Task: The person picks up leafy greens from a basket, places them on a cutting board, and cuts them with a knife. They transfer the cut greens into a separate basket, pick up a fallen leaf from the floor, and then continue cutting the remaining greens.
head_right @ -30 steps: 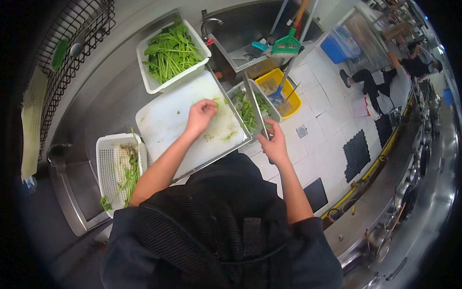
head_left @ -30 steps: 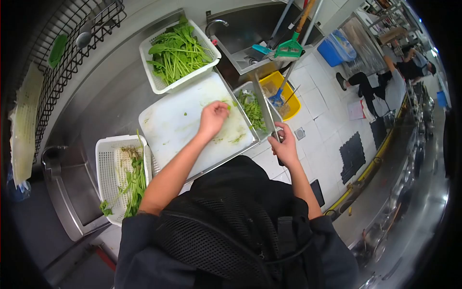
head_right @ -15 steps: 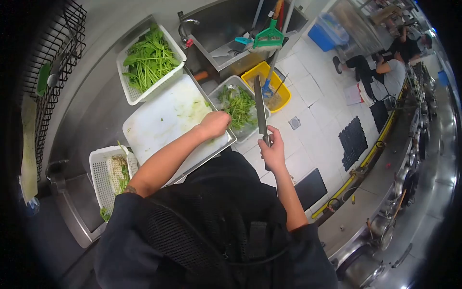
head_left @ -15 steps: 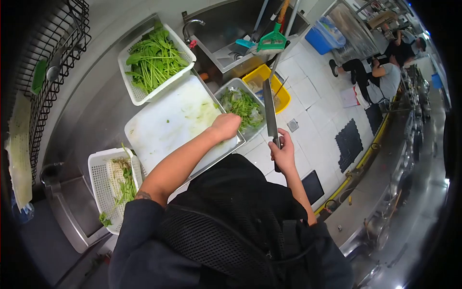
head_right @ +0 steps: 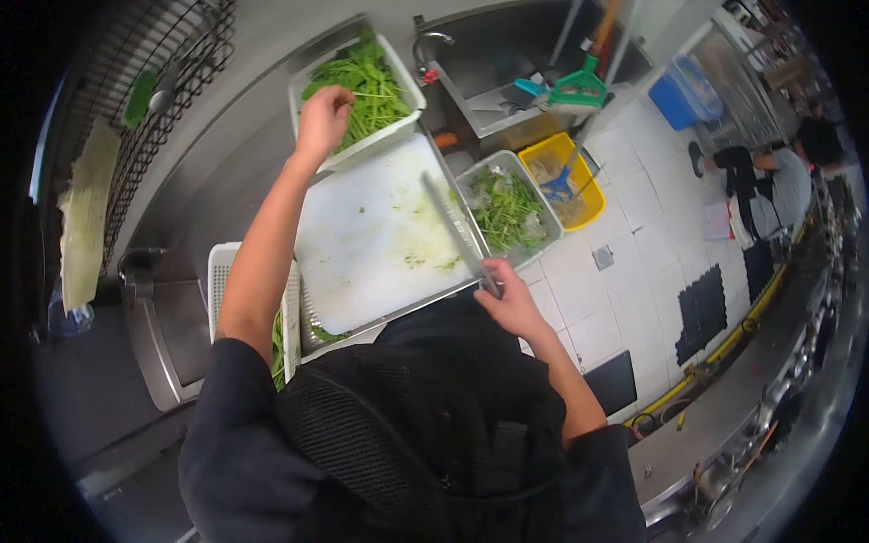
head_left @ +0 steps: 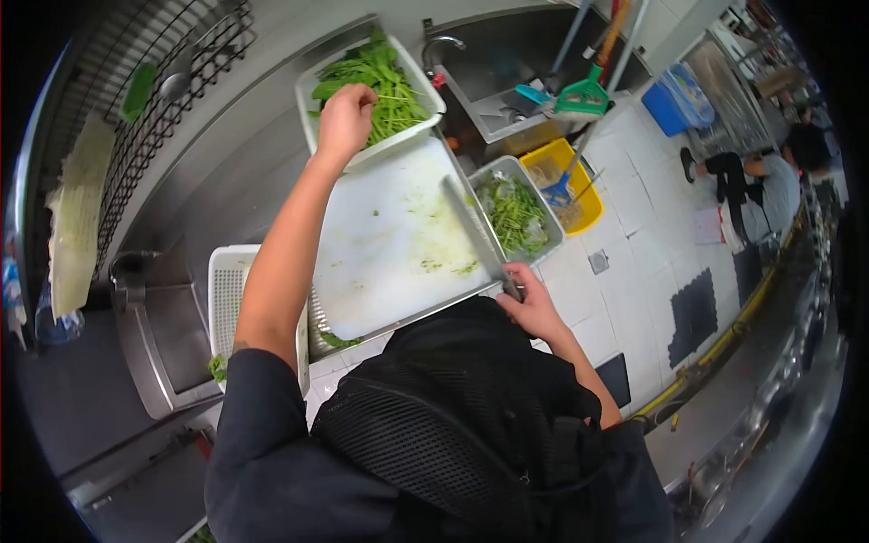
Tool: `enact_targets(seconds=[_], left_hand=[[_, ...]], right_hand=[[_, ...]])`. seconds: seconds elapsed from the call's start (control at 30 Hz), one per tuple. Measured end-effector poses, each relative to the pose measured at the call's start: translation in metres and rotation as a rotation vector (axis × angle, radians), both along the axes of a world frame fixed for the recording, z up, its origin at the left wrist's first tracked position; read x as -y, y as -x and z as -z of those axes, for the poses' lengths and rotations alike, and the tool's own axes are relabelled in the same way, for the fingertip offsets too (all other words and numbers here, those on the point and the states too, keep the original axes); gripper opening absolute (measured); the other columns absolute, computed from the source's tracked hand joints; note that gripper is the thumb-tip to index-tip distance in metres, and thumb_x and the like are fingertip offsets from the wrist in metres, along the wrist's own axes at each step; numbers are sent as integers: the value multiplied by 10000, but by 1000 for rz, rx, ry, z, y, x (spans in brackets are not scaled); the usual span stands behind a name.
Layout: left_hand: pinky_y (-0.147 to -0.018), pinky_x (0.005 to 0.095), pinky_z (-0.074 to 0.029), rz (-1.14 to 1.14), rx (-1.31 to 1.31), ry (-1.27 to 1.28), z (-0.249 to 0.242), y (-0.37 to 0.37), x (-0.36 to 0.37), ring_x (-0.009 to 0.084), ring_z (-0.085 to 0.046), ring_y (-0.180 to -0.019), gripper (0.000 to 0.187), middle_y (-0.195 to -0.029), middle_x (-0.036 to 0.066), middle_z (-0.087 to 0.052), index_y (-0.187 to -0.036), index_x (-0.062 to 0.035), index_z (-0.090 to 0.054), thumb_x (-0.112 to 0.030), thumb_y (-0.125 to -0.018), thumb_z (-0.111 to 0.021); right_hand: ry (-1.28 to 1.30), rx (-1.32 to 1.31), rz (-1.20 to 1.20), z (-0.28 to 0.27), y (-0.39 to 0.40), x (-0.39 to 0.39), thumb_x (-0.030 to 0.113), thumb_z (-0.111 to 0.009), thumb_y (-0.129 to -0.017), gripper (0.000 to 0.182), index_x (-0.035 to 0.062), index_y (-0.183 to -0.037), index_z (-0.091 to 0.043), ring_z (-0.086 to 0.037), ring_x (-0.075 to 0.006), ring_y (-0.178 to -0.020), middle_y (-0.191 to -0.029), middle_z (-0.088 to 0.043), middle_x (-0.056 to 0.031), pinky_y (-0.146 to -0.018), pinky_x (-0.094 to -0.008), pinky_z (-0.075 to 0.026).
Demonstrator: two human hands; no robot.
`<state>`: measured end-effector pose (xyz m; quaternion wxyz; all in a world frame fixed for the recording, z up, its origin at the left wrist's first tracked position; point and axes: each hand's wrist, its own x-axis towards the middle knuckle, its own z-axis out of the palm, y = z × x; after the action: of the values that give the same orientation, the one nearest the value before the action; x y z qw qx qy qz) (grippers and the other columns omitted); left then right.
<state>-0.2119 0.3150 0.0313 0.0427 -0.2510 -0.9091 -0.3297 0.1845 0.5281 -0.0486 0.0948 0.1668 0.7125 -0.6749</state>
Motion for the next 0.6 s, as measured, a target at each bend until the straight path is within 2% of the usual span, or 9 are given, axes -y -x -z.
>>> enact_targets(seconds=[0.03, 0.07, 0.2, 0.37, 0.4, 0.43, 0.47, 0.5, 0.6], left_hand=[[-916, 427, -534, 33, -186, 136, 11, 10, 14, 321, -690, -1032, 314, -1116, 202, -709, -1084, 21, -721, 78, -807, -584], [-1059, 492, -469, 78, -125, 312, 14, 9, 24, 403, -597, -1231, 478, -1322, 239, -628, -1228, 26, -678, 79, -772, -546], [-1133, 463, -416, 57, -157, 346, 31, -13, 40, 447, -501, -1336, 512, -1478, 251, -514, -1322, 30, -620, 13, -816, -545], [-1129, 441, -420, -51, -93, 140, -3, -71, 135, 392, -522, -1330, 479, -1475, 220, -524, -1377, 16, -573, -23, -899, -575], [-1119, 431, -430, -93, 24, 3, -13, -86, 169, 387, -538, -1319, 451, -1456, 226, -539, -1349, 17, -596, -27, -900, -577], [-1108, 421, -439, -134, 135, -146, -17, -100, 201, 383, -553, -1308, 425, -1437, 232, -555, -1321, 18, -619, -31, -901, -580], [-997, 393, -507, -227, 245, -309, -13, -112, 242, 304, -651, -1170, 352, -1341, 191, -644, -1275, 14, -651, -70, -936, -611], [-997, 393, -507, -283, 241, -308, -19, -130, 283, 304, -651, -1170, 352, -1341, 191, -644, -1275, 14, -651, -70, -936, -611], [-860, 383, -544, -514, 319, -214, -34, -182, 388, 243, -704, -994, 307, -1200, 134, -727, -1226, 21, -674, -76, -940, -618]], right_hand=[[2, -10, -19, -1, 13, 12, 56, -686, -918, 493, 119, -1361, -479, -599, -116, -655, -1042, -642, -75, -524, -274, -495], [93, 47, -143, -2, 28, 24, 54, -681, -923, 477, 115, -1353, -482, -592, -116, -645, -1018, -642, -69, -521, -274, -490], [218, 84, -427, 24, 76, 81, 59, -674, -932, 439, 106, -1327, -488, -566, -110, -612, -933, -639, -62, -492, -272, -462], [274, 120, -125, 54, 86, 84, 41, -671, -922, 435, 136, -1312, -505, -477, -95, -513, -728, -510, 3, -446, -272, -409], [294, 141, -22, 47, 80, 69, 38, -650, -925, 439, 134, -1325, -498, -476, -92, -515, -703, -500, 9, -442, -272, -405], [124, 144, 58, 36, 73, 53, 46, -645, -924, 444, 125, -1332, -489, -480, -95, -520, -706, -511, 8, -444, -269, -408], [52, 139, 123, 35, 67, 33, 50, -636, -934, 442, 86, -1345, -475, -510, -121, -518, -726, -539, -20, -445, -288, -437], [33, 109, 263, 31, 59, 20, 61, -639, -937, 424, 70, -1331, -482, -518, -129, -529, -747, -559, -34, -453, -295, -446], [-71, 4, 290, 28, 52, -24, 56, -629, -949, 290, 67, -1206, -495, -530, -122, -528, -804, -584, -53, -447, -276, -445]])
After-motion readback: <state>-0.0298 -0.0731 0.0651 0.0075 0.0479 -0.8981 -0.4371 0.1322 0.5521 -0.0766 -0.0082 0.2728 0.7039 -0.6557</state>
